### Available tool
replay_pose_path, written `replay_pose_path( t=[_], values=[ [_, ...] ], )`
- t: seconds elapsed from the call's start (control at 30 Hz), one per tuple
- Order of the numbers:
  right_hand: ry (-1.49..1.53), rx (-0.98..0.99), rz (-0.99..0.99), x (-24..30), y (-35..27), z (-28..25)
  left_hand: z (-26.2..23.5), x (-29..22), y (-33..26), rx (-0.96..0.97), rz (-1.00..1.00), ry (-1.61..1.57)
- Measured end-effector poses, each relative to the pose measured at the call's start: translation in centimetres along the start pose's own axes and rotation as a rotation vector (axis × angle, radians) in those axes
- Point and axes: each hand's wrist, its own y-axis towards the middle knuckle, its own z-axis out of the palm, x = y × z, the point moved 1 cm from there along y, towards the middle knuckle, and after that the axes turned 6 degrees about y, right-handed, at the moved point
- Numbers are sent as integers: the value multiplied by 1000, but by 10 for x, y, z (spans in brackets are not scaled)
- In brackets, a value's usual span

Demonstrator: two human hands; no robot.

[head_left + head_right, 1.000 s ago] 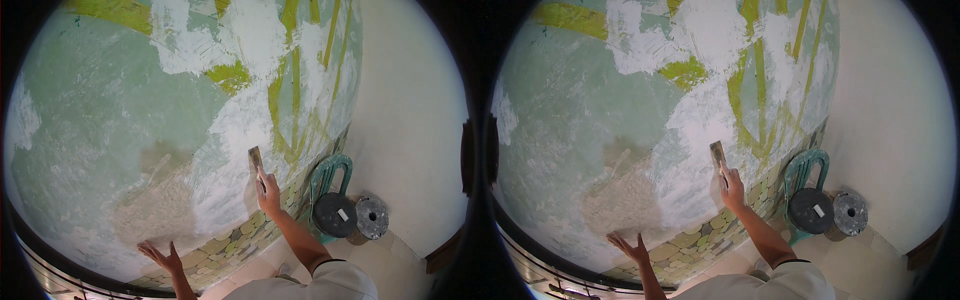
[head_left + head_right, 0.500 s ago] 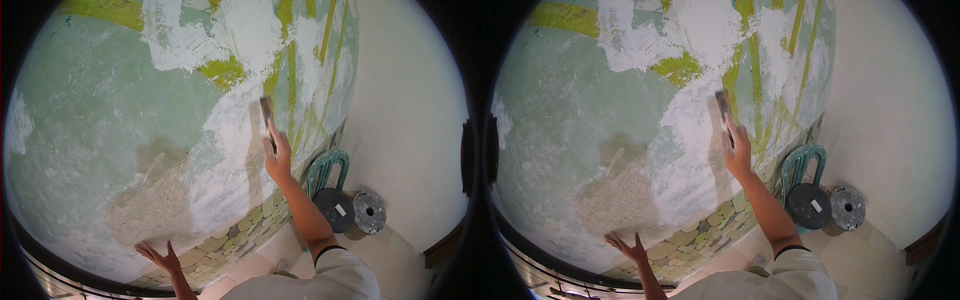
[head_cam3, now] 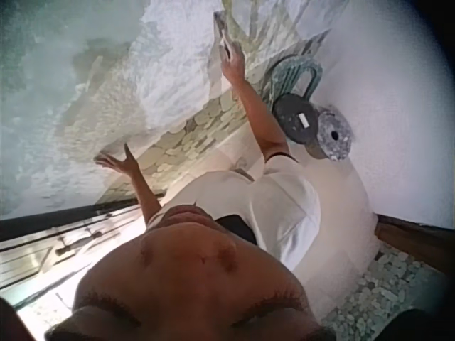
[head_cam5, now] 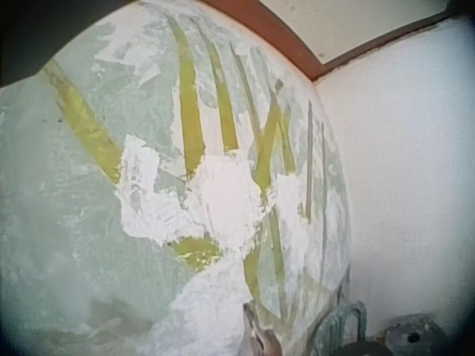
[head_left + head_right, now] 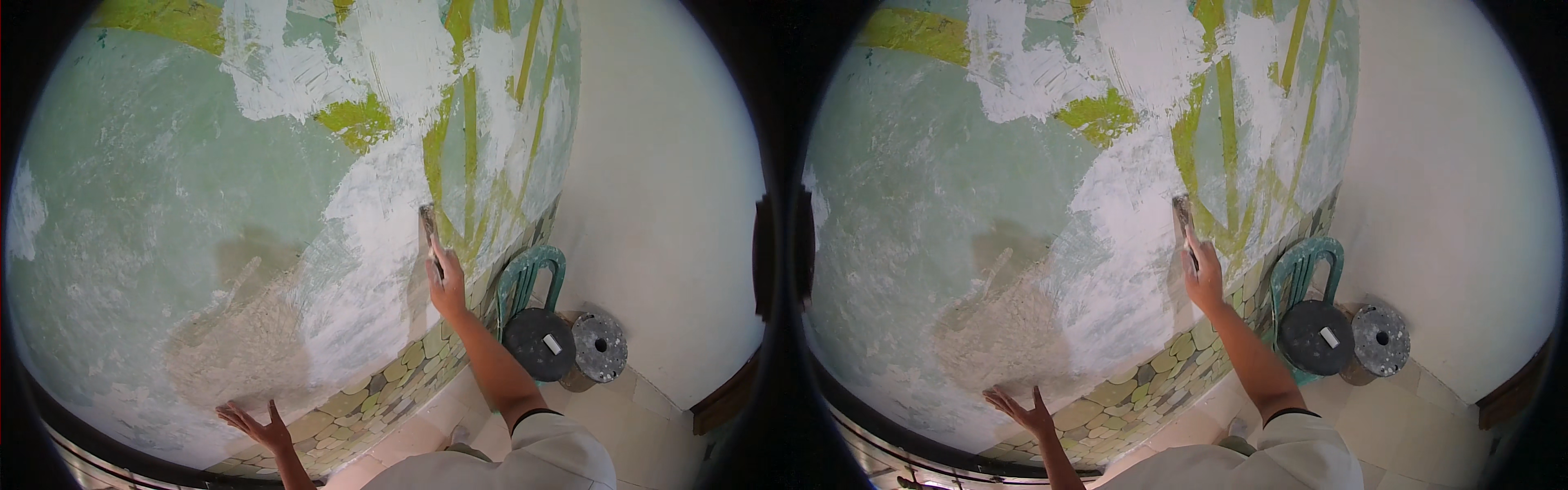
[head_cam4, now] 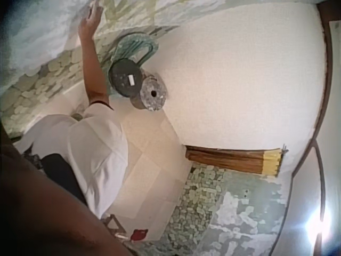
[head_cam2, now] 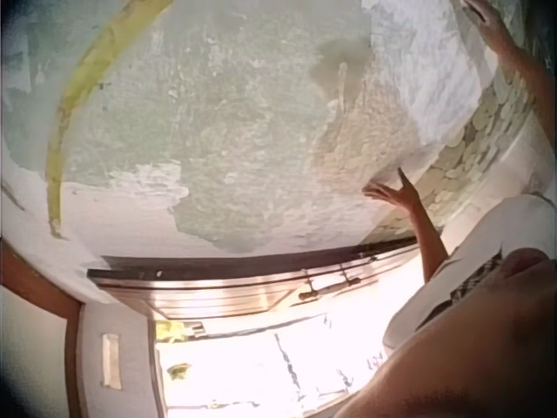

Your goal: The person applies a white wall compound to a green wall using a small rectangular tool. They spread the material in broad strokes to cover the surface, moving from one section to another. The person uses a larger trowel to smooth the compound over a section of the wall marked with yellow tape.

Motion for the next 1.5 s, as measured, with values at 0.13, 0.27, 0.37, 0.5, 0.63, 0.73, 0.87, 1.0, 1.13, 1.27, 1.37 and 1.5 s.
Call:
replay_pose_path(
  t=[0.13, 0.27, 0.37, 0.5, 0.63, 0.73, 0.87, 1.0, 1.13, 1.27, 1.37, 1.5],
  values=[
    [-54, -26, -135, 15, 55, -10, 2, 3, -1, -6, 0, -1],
    [30, -80, -80, 28, 80, -24, -1, -4, 0, -4, -10, 20],
    [-11, -85, -39, 28, 61, -32, 2, 3, -3, 3, -21, -8],
    [-72, 18, 86, 2, -5, -30, 1, 0, -2, -2, -5, -10],
    [-67, 52, 91, -6, -34, -18, 2, 2, -2, -1, 5, 9],
    [-47, 20, 20, -11, -29, -12, 2, 2, -3, 12, -9, 6],
    [-57, 2, -67, -4, 14, -12, 2, 3, -3, 0, 10, 14],
    [-90, 13, -105, 22, 77, -13, 3, 7, -3, -12, 21, 9],
    [-53, -43, -231, 53, 130, -18, 3, 5, -3, -15, 29, 12],
    [-18, -68, -170, 64, 143, -26, 0, 3, -3, -19, 26, 20],
    [-33, -36, -150, 61, 137, -29, -1, -1, -1, -37, 31, 23],
    [-36, -31, -153, 59, 145, -28, 1, 0, -3, -36, 28, 32]
  ],
)
